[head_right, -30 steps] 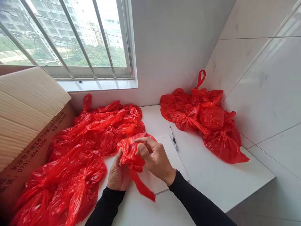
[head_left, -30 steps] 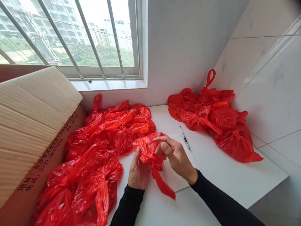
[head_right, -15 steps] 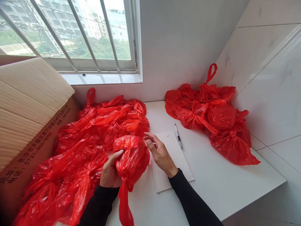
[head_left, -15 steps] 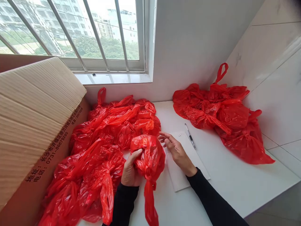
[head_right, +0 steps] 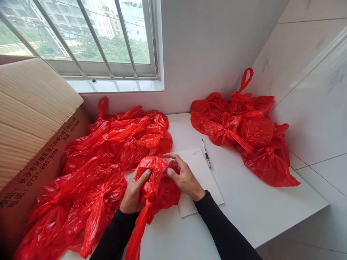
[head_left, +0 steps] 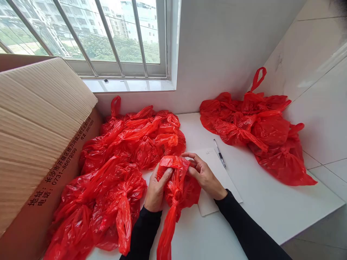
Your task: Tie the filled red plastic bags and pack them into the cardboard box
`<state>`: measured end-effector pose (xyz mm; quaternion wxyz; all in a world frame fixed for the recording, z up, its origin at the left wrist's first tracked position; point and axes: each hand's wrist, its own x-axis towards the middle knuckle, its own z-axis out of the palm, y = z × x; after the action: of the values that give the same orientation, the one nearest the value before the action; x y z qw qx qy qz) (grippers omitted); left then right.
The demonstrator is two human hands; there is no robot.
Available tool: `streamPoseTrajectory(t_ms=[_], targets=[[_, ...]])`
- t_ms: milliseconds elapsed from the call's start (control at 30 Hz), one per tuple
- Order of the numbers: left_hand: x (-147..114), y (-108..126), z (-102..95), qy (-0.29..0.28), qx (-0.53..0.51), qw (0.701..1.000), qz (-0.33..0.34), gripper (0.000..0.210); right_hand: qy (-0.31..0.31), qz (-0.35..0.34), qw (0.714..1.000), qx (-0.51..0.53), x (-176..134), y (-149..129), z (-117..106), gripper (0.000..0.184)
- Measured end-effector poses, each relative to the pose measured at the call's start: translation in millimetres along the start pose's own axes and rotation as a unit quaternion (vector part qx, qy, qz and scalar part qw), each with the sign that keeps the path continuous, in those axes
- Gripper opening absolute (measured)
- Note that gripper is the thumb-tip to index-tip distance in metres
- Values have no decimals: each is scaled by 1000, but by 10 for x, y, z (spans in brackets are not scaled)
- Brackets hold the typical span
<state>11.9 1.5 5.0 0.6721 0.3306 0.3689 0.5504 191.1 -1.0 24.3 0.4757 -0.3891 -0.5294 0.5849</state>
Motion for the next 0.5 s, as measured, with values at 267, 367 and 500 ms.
streamPoseTrajectory(t_ms=[267,367,500], targets=[[3,-41,-6,-7,8,1000,-7,30,34,-23,999,-11,8,43,55,27],[13,-64,-11,6,2,1000,-8,28,41,-23,999,-1,1,26,62,28],[-9,-53,6,12,-6,1000,-5,27,54,-20,998,11,-39,-10,72,38]])
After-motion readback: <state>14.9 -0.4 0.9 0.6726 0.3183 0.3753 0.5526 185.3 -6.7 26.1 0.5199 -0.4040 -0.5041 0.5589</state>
